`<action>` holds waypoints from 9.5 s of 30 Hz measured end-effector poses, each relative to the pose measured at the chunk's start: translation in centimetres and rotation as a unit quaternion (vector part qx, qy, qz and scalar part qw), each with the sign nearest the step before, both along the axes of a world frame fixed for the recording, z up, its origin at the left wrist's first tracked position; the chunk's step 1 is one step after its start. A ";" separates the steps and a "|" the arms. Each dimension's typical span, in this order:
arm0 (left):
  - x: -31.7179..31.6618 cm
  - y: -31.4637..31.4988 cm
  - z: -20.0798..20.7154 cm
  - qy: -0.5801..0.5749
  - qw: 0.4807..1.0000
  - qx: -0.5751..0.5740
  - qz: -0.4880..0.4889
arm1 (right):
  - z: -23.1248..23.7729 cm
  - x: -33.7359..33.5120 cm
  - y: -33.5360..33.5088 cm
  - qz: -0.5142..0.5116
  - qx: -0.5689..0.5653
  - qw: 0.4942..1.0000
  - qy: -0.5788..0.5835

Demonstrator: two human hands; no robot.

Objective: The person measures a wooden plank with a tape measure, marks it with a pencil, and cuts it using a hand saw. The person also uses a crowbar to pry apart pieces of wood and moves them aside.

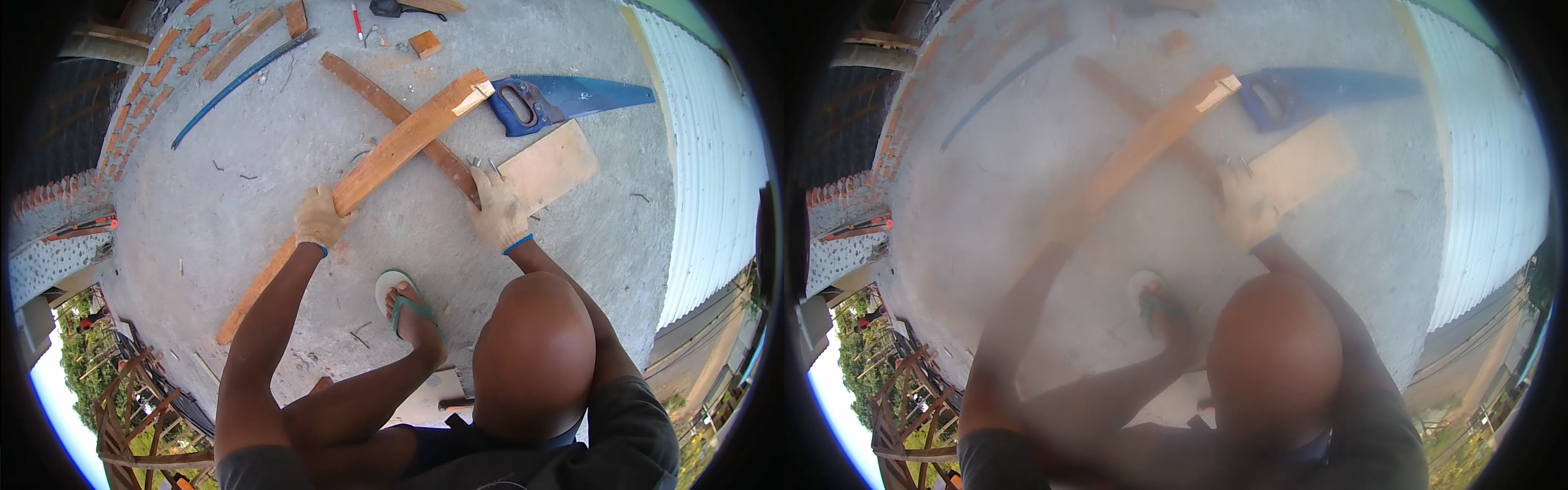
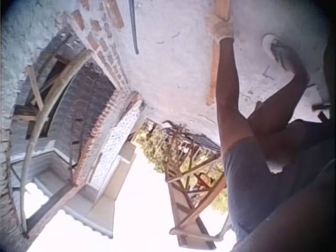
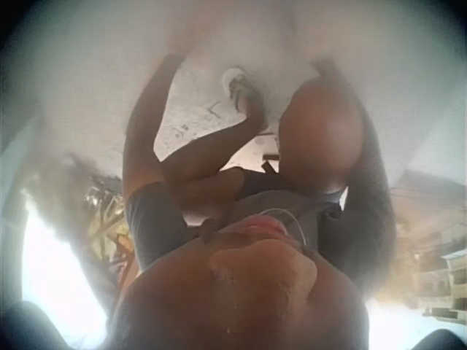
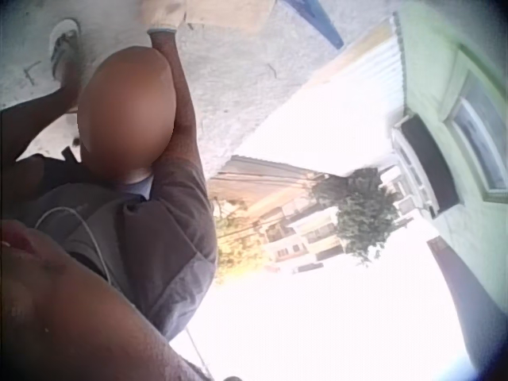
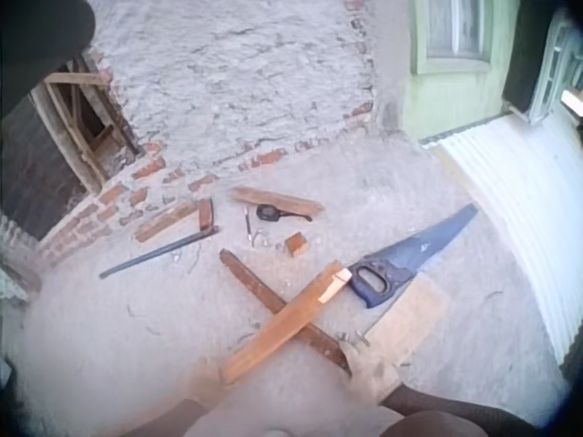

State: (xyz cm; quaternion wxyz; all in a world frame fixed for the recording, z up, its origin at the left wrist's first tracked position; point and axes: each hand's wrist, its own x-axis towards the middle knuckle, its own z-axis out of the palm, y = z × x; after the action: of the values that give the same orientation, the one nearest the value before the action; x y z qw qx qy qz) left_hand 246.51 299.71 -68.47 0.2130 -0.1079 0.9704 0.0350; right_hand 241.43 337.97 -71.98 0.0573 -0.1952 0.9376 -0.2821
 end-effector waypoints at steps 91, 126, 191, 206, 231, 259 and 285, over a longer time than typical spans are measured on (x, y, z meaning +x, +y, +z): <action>-14.6 9.9 30.4 0.062 0.955 0.260 -0.126 | 20.7 -4.2 25.6 -0.189 0.057 0.958 0.206; 6.7 29.4 50.0 -0.421 0.847 0.325 0.002 | -5.3 -2.0 34.1 -0.736 -0.109 0.554 -0.374; -21.1 19.6 -4.3 0.157 0.970 0.110 0.148 | 19.6 -3.3 11.4 -0.103 -0.145 0.970 -0.164; -20.7 20.2 -2.2 0.215 0.967 0.076 0.111 | 18.3 -2.1 11.9 -0.108 -0.166 0.965 -0.169; -21.2 20.5 0.9 0.219 0.956 0.109 0.164 | 17.8 -3.0 11.6 -0.060 -0.309 0.942 -0.114; -21.4 20.4 1.3 0.181 0.967 0.092 0.153 | 15.1 -1.9 13.2 -0.026 -0.221 0.970 -0.099; -21.6 20.5 1.9 0.154 0.968 0.101 0.169 | 16.5 -2.2 12.1 -0.052 -0.226 0.970 -0.075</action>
State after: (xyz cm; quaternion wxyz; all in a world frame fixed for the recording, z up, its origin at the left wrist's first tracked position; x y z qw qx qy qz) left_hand 224.90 320.19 -66.61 0.0615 -0.2415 0.9508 0.1842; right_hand 239.20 350.07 -55.48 0.0671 -0.1327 0.8515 -0.5028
